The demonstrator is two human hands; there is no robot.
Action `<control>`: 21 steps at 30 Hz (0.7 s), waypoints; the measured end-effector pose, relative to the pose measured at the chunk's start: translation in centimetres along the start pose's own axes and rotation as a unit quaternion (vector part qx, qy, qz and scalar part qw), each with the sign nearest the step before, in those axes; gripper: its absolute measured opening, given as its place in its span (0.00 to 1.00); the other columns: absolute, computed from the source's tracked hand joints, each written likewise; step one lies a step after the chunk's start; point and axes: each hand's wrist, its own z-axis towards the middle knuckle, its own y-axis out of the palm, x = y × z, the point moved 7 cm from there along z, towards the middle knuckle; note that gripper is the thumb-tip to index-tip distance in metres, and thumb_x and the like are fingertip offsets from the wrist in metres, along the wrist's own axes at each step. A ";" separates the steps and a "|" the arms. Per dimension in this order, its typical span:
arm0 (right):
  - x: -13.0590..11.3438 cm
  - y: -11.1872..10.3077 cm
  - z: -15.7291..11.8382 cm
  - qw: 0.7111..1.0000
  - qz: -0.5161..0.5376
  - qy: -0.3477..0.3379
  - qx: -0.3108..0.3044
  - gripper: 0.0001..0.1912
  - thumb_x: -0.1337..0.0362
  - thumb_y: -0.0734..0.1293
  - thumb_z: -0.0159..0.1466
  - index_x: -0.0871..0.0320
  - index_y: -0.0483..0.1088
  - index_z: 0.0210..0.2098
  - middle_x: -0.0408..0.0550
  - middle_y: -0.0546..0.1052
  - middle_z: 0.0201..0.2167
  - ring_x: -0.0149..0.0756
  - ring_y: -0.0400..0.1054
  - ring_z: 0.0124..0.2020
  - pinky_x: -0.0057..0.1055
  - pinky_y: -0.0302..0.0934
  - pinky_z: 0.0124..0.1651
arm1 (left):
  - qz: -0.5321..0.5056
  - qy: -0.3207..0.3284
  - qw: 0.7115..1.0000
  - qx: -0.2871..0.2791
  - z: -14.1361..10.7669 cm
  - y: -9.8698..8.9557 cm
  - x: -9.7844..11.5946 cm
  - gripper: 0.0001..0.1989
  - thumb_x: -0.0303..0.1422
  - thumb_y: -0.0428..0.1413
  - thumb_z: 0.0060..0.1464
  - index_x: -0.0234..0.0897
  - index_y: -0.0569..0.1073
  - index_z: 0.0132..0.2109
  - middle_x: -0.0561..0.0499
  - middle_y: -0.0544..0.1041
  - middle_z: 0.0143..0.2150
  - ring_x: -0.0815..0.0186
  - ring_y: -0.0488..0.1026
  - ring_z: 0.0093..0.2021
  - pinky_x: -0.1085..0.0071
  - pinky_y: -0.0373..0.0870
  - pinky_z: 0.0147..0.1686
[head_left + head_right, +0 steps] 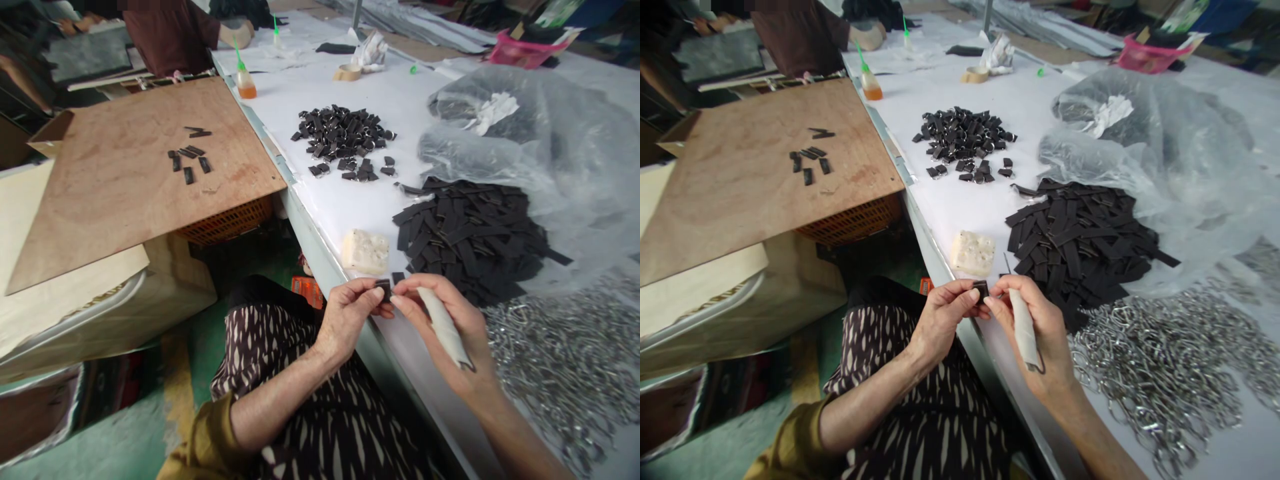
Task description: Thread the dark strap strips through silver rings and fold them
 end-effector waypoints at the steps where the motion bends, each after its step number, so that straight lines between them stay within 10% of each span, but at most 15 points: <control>1: 0.1 0.0 0.0 1.000 0.001 0.000 0.002 0.06 0.62 0.66 0.58 0.53 0.66 0.36 0.43 0.74 0.33 0.31 0.69 0.33 0.26 0.64 0.35 | 0.000 0.002 1.000 -0.006 0.0 0.1 0.0 0.08 0.31 0.56 0.51 0.30 0.76 0.35 0.50 0.76 0.26 0.70 0.72 0.25 0.72 0.69 0.34; 21: -0.1 -0.2 0.1 1.000 -0.009 0.006 0.012 0.05 0.62 0.66 0.57 0.52 0.67 0.34 0.44 0.73 0.33 0.34 0.68 0.33 0.27 0.63 0.32 | -0.051 -0.043 0.997 0.038 -0.2 -0.2 -0.6 0.11 0.31 0.64 0.38 0.29 0.73 0.30 0.49 0.76 0.23 0.67 0.73 0.22 0.70 0.69 0.30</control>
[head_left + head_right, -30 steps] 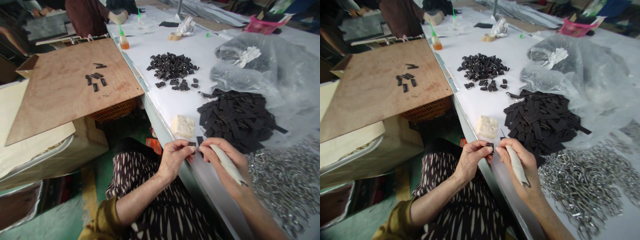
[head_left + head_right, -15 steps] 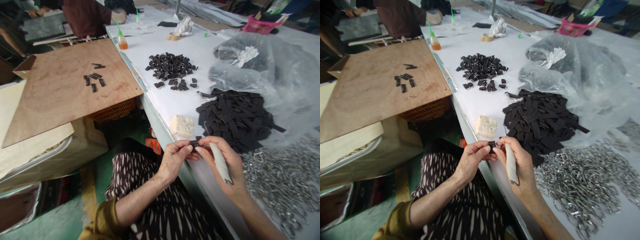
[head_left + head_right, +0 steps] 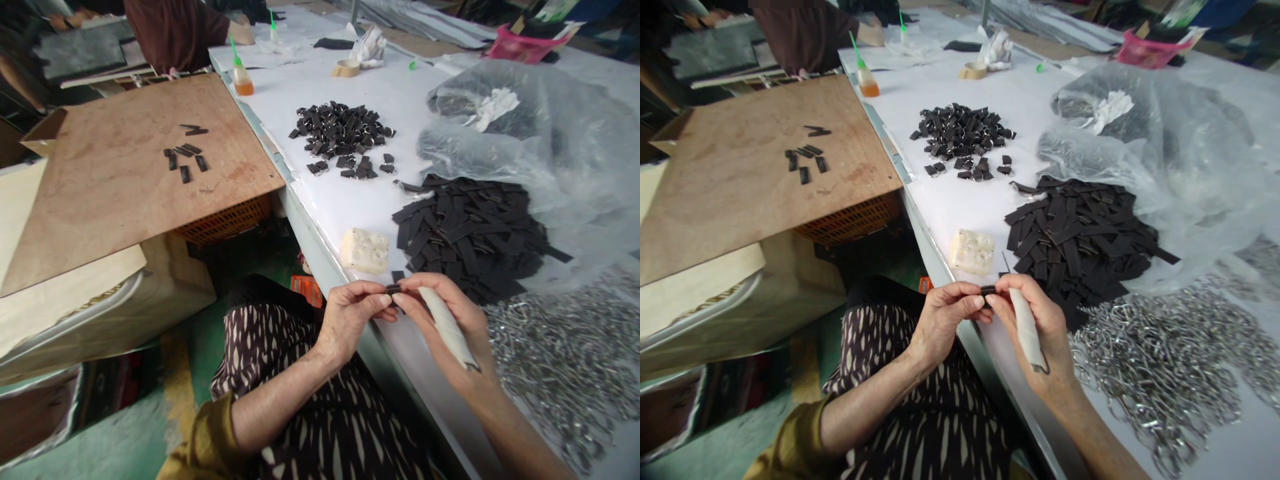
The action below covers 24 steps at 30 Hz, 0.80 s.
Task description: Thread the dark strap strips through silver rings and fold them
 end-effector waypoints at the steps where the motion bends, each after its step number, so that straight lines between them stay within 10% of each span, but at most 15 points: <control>1: 0.1 0.0 0.0 1.000 0.003 0.002 0.003 0.05 0.63 0.66 0.57 0.52 0.67 0.34 0.44 0.73 0.33 0.33 0.68 0.33 0.27 0.63 0.32 | -0.001 0.001 1.000 0.001 0.0 0.0 0.0 0.11 0.31 0.64 0.38 0.30 0.73 0.30 0.50 0.76 0.23 0.68 0.73 0.22 0.70 0.69 0.30; 24: 3.2 -0.3 0.8 0.986 0.120 0.108 -0.030 0.08 0.61 0.72 0.50 0.54 0.69 0.28 0.43 0.73 0.29 0.32 0.66 0.30 0.27 0.60 0.29 | -0.032 -0.086 0.994 -0.060 0.4 0.2 -1.6 0.13 0.33 0.65 0.36 0.29 0.72 0.28 0.48 0.75 0.19 0.65 0.73 0.21 0.70 0.71 0.26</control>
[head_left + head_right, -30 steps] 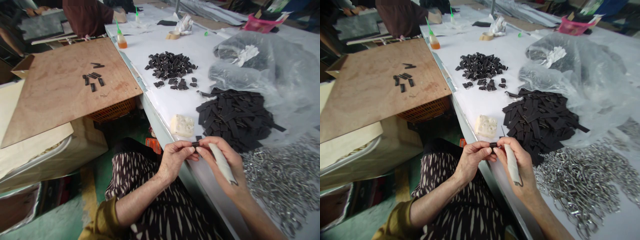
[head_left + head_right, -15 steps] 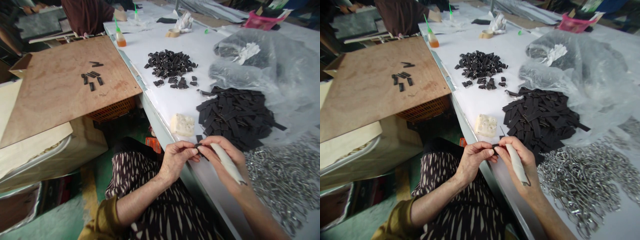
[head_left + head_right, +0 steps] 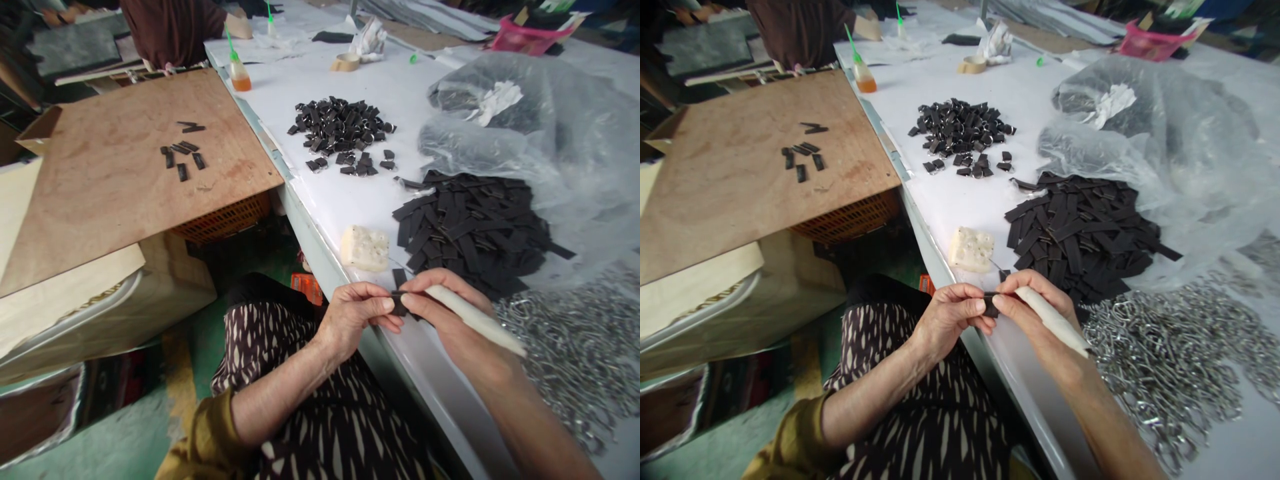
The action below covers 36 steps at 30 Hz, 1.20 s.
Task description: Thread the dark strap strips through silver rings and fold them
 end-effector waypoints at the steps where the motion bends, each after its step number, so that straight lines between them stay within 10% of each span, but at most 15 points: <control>1: 0.3 0.1 0.0 1.000 0.022 0.007 -0.005 0.08 0.62 0.72 0.50 0.55 0.69 0.28 0.43 0.73 0.30 0.32 0.66 0.31 0.27 0.60 0.30 | -0.005 -0.006 1.000 -0.005 0.0 0.1 0.0 0.13 0.32 0.66 0.35 0.29 0.72 0.28 0.48 0.75 0.19 0.65 0.73 0.21 0.70 0.71 0.25; 17: 1.2 2.6 0.2 0.954 0.261 0.098 -0.106 0.10 0.66 0.71 0.49 0.54 0.64 0.28 0.39 0.72 0.27 0.30 0.65 0.25 0.31 0.62 0.27 | 0.042 0.013 0.999 -0.009 -0.3 0.1 1.1 0.11 0.31 0.65 0.37 0.31 0.71 0.27 0.51 0.74 0.20 0.68 0.71 0.19 0.72 0.69 0.22; 36: 2.2 1.7 0.5 0.987 0.119 0.033 -0.100 0.08 0.64 0.71 0.53 0.53 0.67 0.29 0.41 0.71 0.30 0.30 0.64 0.32 0.28 0.59 0.34 | 0.102 0.019 0.995 -0.006 0.0 -0.6 1.4 0.12 0.34 0.64 0.39 0.30 0.72 0.27 0.52 0.71 0.15 0.71 0.65 0.14 0.74 0.64 0.16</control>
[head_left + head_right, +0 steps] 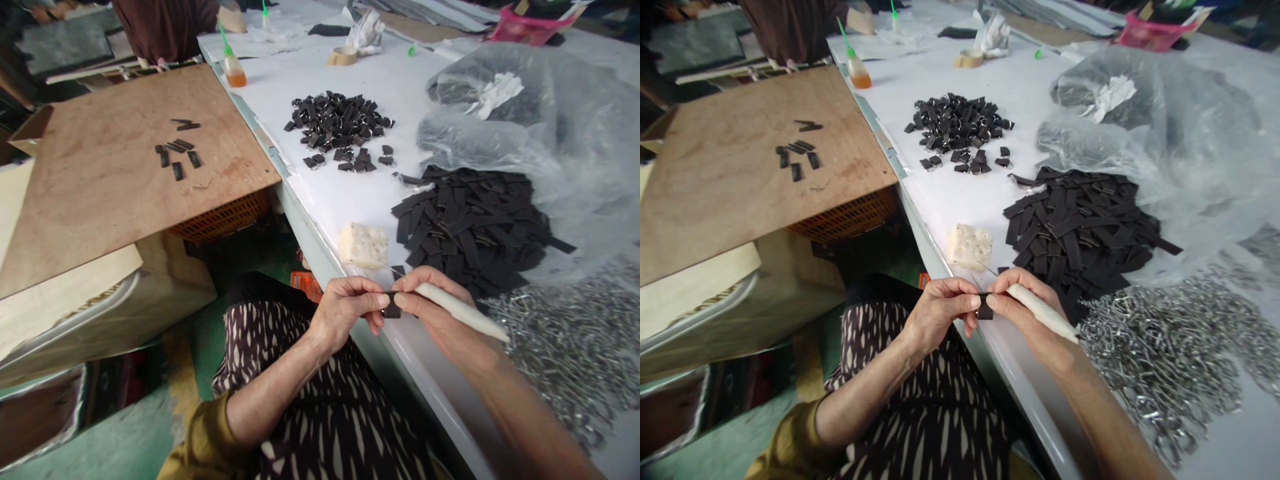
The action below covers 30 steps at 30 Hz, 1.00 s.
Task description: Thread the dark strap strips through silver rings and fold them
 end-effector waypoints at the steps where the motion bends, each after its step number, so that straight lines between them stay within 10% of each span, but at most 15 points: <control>1: 0.0 0.0 0.0 1.000 -0.013 -0.004 -0.003 0.08 0.64 0.70 0.53 0.53 0.67 0.29 0.41 0.71 0.30 0.30 0.64 0.32 0.27 0.58 0.34 | -0.006 -0.006 1.000 -0.004 0.1 0.0 -0.2 0.12 0.34 0.64 0.39 0.30 0.72 0.27 0.52 0.71 0.15 0.71 0.66 0.14 0.74 0.64 0.16; 12: -1.3 -0.1 -0.2 0.987 -0.154 -0.047 -0.018 0.06 0.60 0.68 0.56 0.54 0.67 0.29 0.41 0.72 0.30 0.29 0.65 0.30 0.26 0.58 0.31 | -0.091 -0.059 0.993 -0.040 0.4 0.2 -1.6 0.12 0.32 0.65 0.37 0.30 0.71 0.28 0.52 0.71 0.16 0.72 0.67 0.16 0.76 0.64 0.16; 22: -1.0 0.1 -0.3 0.989 -0.114 -0.061 0.068 0.07 0.61 0.69 0.55 0.54 0.66 0.30 0.42 0.71 0.29 0.31 0.65 0.30 0.27 0.59 0.30 | 0.027 0.058 0.997 0.043 -0.4 0.0 0.6 0.08 0.32 0.60 0.45 0.31 0.70 0.28 0.55 0.68 0.15 0.75 0.60 0.14 0.77 0.58 0.17; 30: -4.7 1.3 -2.3 0.930 -0.259 -0.232 0.115 0.06 0.67 0.67 0.57 0.53 0.66 0.34 0.43 0.74 0.34 0.32 0.69 0.37 0.27 0.62 0.38 | 0.064 0.110 0.988 0.089 -1.3 0.2 2.0 0.08 0.33 0.58 0.47 0.32 0.69 0.28 0.55 0.67 0.16 0.75 0.60 0.16 0.77 0.58 0.19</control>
